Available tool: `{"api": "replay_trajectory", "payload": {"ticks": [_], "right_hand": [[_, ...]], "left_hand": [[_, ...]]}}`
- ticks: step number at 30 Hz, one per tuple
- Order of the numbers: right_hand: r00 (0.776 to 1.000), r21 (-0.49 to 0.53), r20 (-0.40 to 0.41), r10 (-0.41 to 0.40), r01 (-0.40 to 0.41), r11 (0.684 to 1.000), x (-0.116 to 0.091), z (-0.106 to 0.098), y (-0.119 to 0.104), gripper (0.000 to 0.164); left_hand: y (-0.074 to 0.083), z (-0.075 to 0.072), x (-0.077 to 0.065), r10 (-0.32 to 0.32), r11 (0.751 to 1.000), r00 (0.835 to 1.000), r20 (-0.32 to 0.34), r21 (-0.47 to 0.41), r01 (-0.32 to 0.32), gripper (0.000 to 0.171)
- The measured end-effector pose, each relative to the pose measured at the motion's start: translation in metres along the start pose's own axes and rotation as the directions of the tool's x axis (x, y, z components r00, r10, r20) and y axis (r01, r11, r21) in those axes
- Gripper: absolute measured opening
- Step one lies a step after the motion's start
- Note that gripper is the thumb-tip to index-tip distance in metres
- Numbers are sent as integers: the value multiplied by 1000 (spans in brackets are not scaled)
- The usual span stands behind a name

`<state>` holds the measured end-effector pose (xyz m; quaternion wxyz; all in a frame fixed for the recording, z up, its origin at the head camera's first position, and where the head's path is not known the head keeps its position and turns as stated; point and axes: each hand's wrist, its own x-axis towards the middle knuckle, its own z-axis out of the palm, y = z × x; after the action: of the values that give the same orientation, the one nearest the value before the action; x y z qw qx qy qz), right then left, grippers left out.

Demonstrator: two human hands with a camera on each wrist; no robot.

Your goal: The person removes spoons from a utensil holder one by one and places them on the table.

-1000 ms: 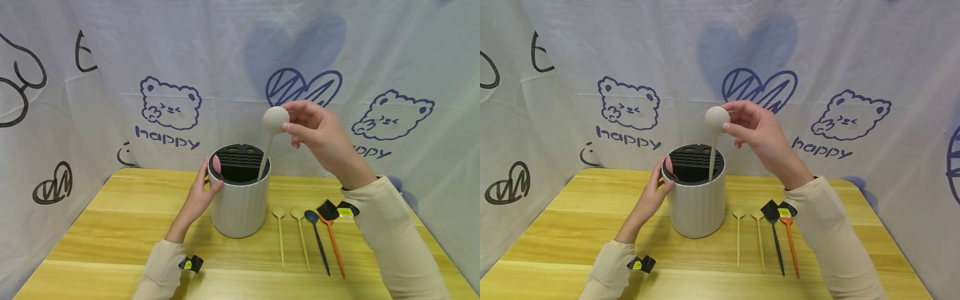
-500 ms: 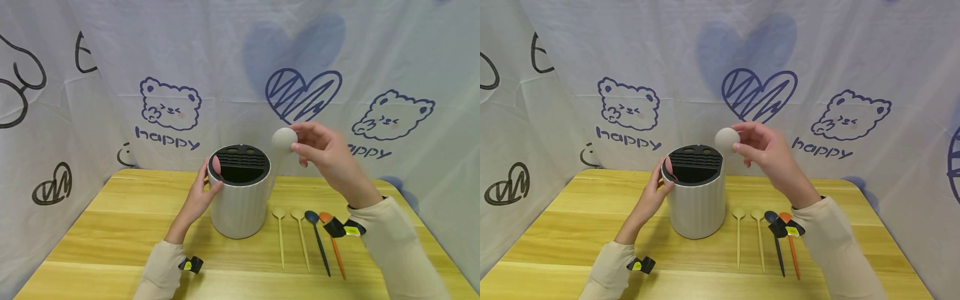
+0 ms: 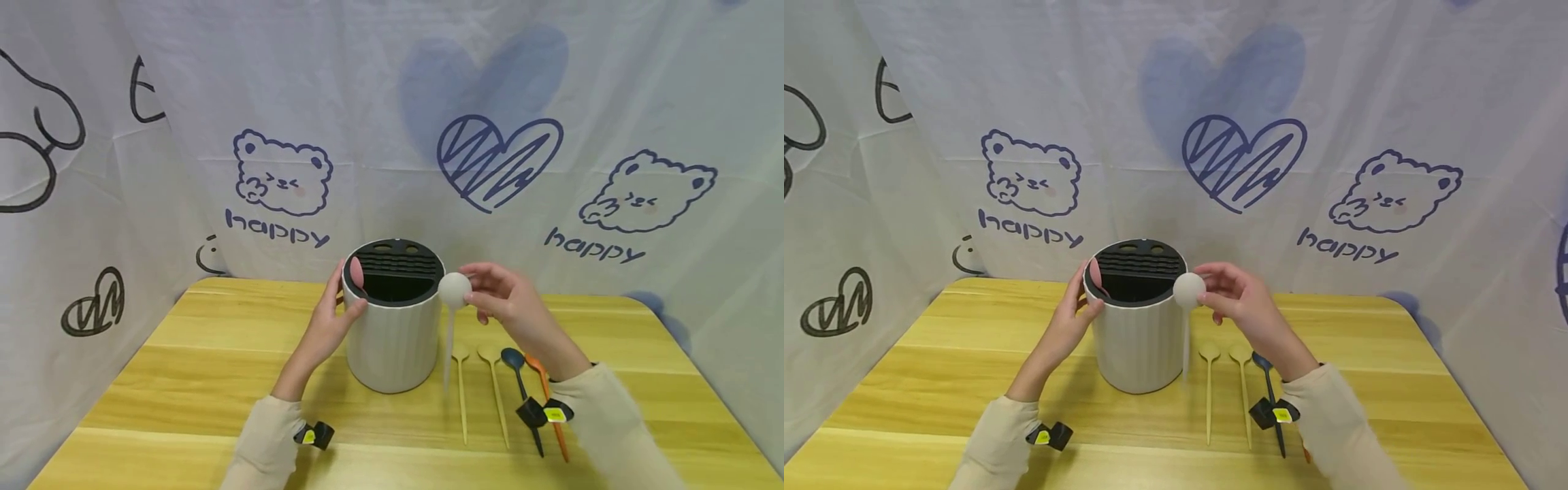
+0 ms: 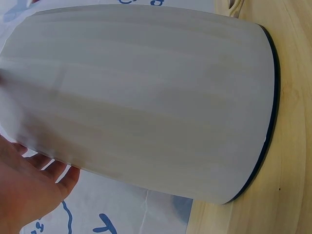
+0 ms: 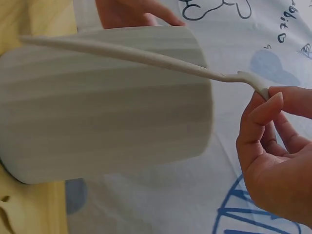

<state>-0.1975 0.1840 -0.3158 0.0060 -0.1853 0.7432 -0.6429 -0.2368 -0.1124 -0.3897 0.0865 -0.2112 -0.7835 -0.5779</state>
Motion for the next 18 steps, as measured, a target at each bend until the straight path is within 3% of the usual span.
{"api": "replay_trajectory", "payload": {"ticks": [7,18], "right_hand": [[1000,-1,11,6,-6,1000,-12,4,25,32],[1000,90,8,3,-4,996,-17,-4,40,25]], "left_hand": [[-2,2,0,-2,1000,1000,6,8,2,88],[-4,0,0,4,1000,1000,-1,-1,-4,91]]}}
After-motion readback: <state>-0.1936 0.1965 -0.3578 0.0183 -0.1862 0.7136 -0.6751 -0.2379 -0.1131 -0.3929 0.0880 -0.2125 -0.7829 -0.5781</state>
